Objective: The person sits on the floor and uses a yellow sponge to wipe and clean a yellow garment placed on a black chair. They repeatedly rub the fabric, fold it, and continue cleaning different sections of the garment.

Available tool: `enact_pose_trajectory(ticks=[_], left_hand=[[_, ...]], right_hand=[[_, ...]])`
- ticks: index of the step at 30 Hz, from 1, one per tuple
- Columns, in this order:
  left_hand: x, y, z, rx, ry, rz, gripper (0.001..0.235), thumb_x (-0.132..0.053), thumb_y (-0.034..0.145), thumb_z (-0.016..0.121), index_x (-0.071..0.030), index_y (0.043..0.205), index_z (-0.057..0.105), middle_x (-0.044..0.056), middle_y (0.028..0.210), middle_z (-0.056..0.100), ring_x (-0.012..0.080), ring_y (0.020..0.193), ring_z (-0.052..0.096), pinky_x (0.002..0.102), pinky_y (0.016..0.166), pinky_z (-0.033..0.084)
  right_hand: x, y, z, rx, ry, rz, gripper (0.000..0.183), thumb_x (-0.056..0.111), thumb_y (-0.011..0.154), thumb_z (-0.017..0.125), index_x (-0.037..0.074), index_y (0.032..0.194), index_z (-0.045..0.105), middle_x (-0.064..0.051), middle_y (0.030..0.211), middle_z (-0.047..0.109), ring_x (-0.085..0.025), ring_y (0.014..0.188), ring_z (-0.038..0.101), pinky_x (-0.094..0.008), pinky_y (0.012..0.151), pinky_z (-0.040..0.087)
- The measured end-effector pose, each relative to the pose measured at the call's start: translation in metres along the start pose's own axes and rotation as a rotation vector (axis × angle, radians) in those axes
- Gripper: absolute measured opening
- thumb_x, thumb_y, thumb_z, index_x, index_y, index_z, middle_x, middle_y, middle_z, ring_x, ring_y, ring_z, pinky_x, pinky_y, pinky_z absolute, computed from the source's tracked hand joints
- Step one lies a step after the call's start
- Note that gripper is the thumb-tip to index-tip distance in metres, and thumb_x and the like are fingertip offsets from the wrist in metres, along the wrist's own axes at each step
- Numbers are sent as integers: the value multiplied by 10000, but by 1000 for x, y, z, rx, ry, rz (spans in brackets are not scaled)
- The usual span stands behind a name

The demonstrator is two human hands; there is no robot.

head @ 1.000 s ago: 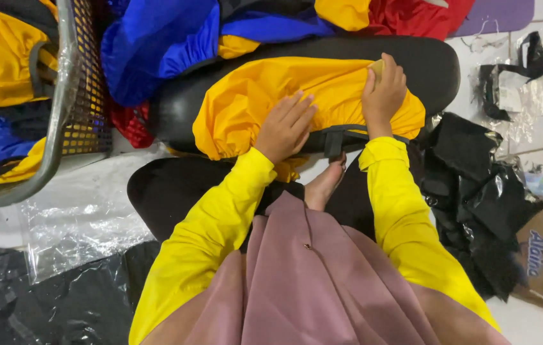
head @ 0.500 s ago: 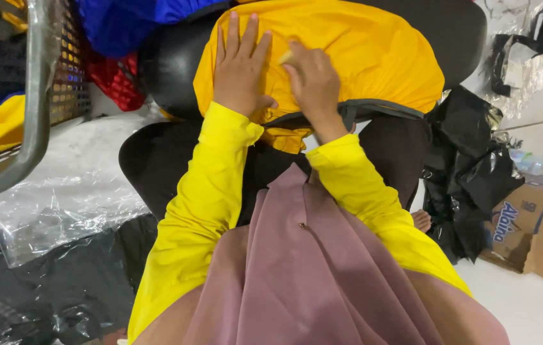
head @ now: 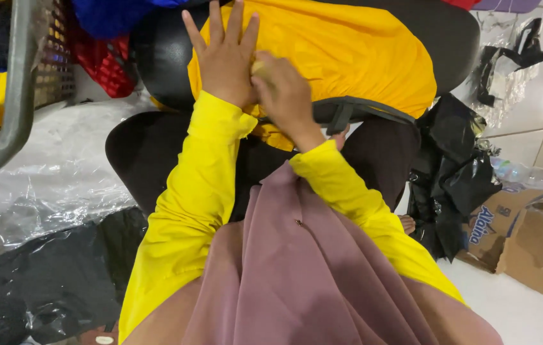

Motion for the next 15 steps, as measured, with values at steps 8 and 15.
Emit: enact_pose_trajectory(ticks=[8, 15], left_hand=[[10, 2, -9, 105, 10, -75, 1344, -673, 553, 859, -296, 1650, 181, 140, 1709, 197, 448, 1564, 141, 785, 1147, -32], [7, 3, -13, 100, -22, -59, 1328, -680, 561, 852, -283, 1648, 201, 154, 1703, 217, 457, 1555, 176, 779, 1148, -22]], right_hand=[[-137, -11, -28, -232, -341, 136, 360, 332, 1111, 587, 143, 1417, 563, -61, 1342, 666, -252, 1207, 666, -388, 914, 591], [-98, -18, -92, -368, -33, 328, 380, 359, 1126, 504, 95, 1399, 537, -118, 1379, 640, -296, 1254, 667, -388, 1020, 576]])
Point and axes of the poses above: each hand's wrist, its own y-axis towards the middle knuckle, its own z-axis out of the palm, x = y × z, the point moved 8 cm from there along y, towards the middle knuckle
